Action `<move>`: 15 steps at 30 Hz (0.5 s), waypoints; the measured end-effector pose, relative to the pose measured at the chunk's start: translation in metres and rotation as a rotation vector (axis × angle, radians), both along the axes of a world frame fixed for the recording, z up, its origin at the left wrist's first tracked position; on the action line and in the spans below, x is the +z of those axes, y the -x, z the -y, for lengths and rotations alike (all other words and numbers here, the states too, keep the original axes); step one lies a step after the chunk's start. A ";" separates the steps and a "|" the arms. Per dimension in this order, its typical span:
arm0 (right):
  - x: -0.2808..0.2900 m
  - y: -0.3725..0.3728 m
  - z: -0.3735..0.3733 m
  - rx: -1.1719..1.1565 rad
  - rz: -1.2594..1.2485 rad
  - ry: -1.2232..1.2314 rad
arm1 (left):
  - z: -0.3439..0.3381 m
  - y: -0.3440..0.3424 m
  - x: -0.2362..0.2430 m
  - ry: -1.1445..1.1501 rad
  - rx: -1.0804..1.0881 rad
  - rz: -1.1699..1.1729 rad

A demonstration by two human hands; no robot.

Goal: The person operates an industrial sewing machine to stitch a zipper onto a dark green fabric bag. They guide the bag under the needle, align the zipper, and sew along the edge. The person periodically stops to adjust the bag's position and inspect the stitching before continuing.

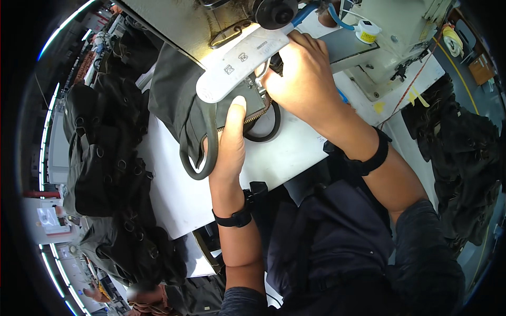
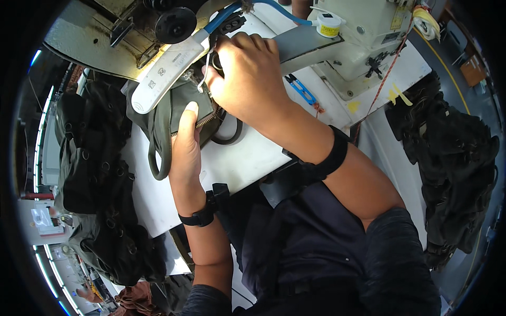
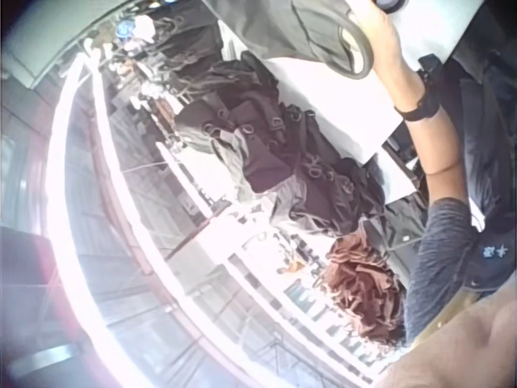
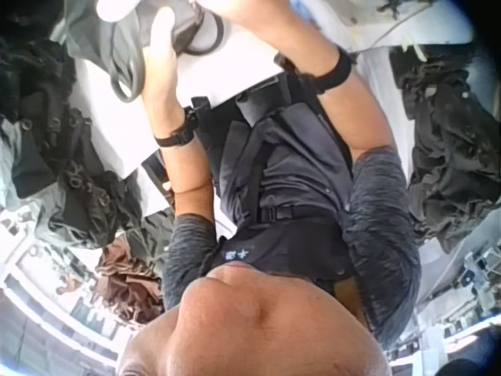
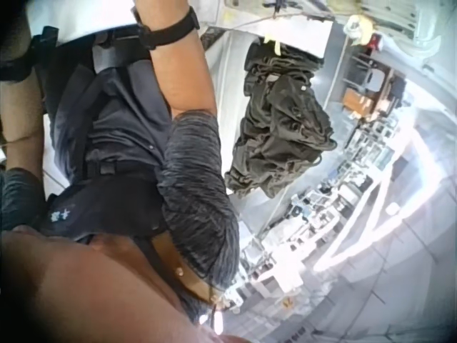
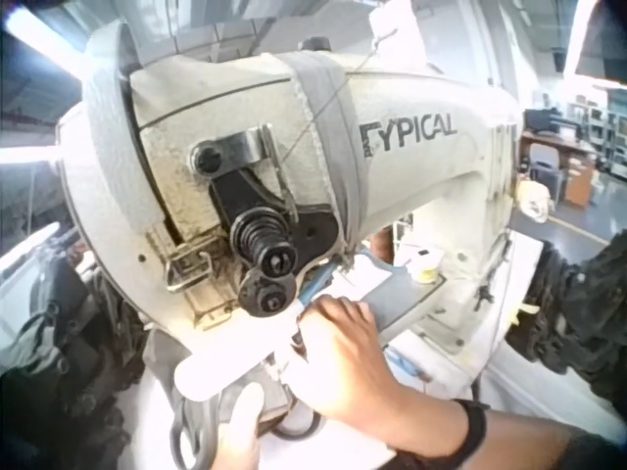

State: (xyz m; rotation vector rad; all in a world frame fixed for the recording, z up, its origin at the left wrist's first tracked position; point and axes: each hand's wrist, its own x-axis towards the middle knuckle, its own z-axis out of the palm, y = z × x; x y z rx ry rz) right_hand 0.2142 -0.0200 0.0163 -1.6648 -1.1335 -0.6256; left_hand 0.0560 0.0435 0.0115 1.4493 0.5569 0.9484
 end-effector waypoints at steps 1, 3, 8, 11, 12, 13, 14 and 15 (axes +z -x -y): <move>0.000 0.000 0.000 0.001 0.015 -0.005 | 0.000 0.001 -0.001 0.005 -0.022 -0.014; -0.001 -0.001 0.001 -0.017 0.015 0.017 | -0.001 0.003 -0.003 0.009 -0.027 -0.017; -0.002 0.000 0.000 -0.038 0.019 0.031 | -0.002 -0.002 -0.006 0.043 -0.014 0.042; -0.002 0.000 -0.002 -0.057 0.050 0.000 | 0.001 -0.003 -0.007 0.176 -0.104 0.023; -0.002 0.000 -0.003 -0.070 0.065 -0.021 | 0.004 -0.002 -0.008 0.216 -0.139 0.049; -0.002 0.001 -0.003 -0.085 0.074 -0.030 | 0.007 0.000 -0.011 0.265 -0.157 0.052; -0.002 0.001 -0.003 -0.096 0.071 -0.034 | 0.010 0.003 -0.013 0.314 -0.176 0.050; -0.003 0.002 -0.003 -0.108 0.063 -0.025 | 0.012 0.004 -0.016 0.354 -0.166 0.082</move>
